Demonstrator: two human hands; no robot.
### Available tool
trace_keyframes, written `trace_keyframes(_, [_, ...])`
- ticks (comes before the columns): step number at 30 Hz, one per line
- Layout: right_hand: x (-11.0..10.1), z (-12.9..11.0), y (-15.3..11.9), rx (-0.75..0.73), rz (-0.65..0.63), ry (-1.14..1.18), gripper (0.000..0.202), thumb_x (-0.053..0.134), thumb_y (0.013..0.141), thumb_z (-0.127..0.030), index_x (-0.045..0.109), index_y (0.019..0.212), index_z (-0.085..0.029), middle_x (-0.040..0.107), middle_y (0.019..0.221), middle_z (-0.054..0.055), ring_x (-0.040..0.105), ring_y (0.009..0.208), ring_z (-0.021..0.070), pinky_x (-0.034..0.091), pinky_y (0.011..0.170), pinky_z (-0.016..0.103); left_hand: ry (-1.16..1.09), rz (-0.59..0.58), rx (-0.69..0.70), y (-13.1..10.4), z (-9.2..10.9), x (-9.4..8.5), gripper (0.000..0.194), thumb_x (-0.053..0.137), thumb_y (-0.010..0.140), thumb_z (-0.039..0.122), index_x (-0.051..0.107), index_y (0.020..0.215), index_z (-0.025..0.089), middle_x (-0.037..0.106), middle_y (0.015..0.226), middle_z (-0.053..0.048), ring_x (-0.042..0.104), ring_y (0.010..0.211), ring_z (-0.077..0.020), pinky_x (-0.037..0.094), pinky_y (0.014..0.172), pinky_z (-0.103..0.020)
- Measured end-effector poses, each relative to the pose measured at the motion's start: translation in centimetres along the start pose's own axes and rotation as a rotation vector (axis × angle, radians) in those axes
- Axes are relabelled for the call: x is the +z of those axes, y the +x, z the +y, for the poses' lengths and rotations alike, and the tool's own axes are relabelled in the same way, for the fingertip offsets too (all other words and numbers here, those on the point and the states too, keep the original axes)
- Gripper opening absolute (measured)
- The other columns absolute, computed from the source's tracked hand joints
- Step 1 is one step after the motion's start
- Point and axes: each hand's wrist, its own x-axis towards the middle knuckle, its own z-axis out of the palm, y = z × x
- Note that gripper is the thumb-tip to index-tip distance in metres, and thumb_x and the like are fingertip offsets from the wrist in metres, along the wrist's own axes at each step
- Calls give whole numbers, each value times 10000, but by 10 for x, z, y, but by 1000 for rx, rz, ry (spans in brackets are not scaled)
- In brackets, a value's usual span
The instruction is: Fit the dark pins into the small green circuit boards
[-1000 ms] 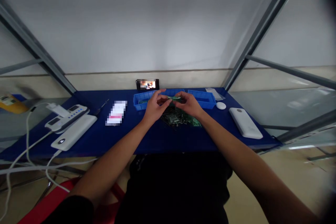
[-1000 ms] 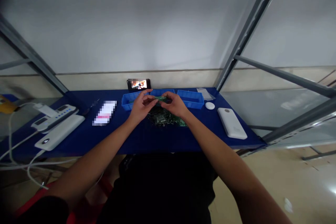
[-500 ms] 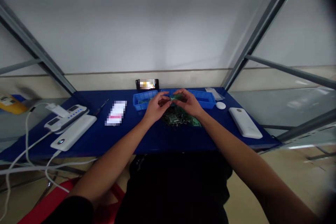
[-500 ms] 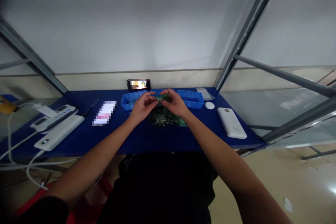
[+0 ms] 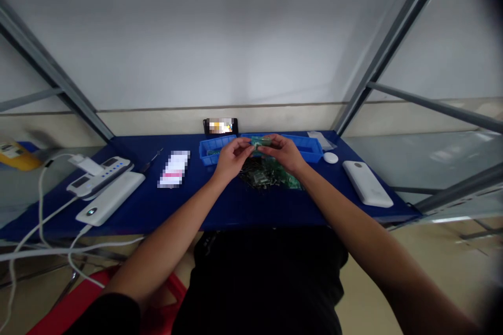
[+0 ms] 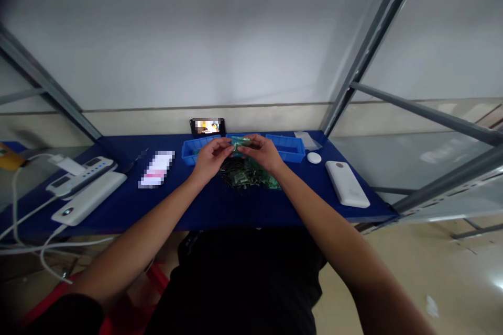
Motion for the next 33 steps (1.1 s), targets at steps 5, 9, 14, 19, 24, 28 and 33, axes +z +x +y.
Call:
trace_keyframes(5, [1, 3, 3, -37, 14, -53, 415, 935, 685, -416, 708, 991, -251, 787, 1012, 33, 735, 937, 214, 594, 981, 442, 47, -5, 47, 0, 0, -3, 408, 793, 889, 349, 673, 1259, 223, 754, 1067, -79, 746, 917, -215, 632, 899, -430])
trace_keyframes(9, [-3, 0, 2, -175, -38, -123, 262, 885, 752, -429, 745, 907, -270, 768, 1084, 37, 708, 1078, 240, 556, 1062, 476, 112, -23, 127, -1, -2, -5, 196, 768, 906, 325, 753, 1068, 216, 744, 1231, -98, 718, 1145, -261, 590, 1030, -489])
trace_keyframes(14, [-8, -3, 1, -339, -67, -247, 75, 732, 885, -293, 805, 870, -304, 669, 1329, 42, 624, 1274, 244, 505, 1105, 464, -25, -41, 19, -1, -5, -7, 270, 698, 952, 389, 762, 1127, 194, 758, 1229, -95, 761, 962, -246, 684, 811, -474])
trace_keyframes(19, [-8, -1, 2, -328, 34, -347, 156, 675, 881, -235, 819, 888, -294, 694, 1078, 45, 663, 1099, 228, 519, 1012, 443, 9, 8, -15, -1, -2, -5, 256, 697, 952, 385, 786, 1102, 198, 782, 1078, -69, 746, 726, -183, 684, 739, -412])
trace_keyframes(24, [-4, -7, -3, -339, -25, -227, 126, 701, 921, -334, 812, 905, -276, 731, 1071, 47, 687, 973, 215, 549, 952, 442, -36, -57, -58, -7, 8, 1, 358, 761, 917, 451, 762, 1159, 187, 756, 1173, -108, 764, 935, -257, 699, 713, -418])
trace_keyframes(28, [0, -11, -6, -290, -128, -124, 175, 718, 943, -431, 787, 905, -275, 776, 1108, 46, 718, 1071, 234, 548, 1040, 482, -89, -193, -105, -8, 10, 3, 350, 751, 930, 467, 775, 1133, 183, 761, 1164, -105, 734, 1066, -273, 687, 882, -491])
trace_keyframes(33, [2, -9, -5, -254, -57, -105, 233, 732, 929, -499, 759, 952, -269, 766, 1173, 58, 726, 1026, 225, 596, 991, 473, -107, -165, -76, -3, -3, 1, 312, 731, 937, 472, 781, 1074, 195, 756, 1133, -70, 725, 1038, -244, 632, 1005, -537])
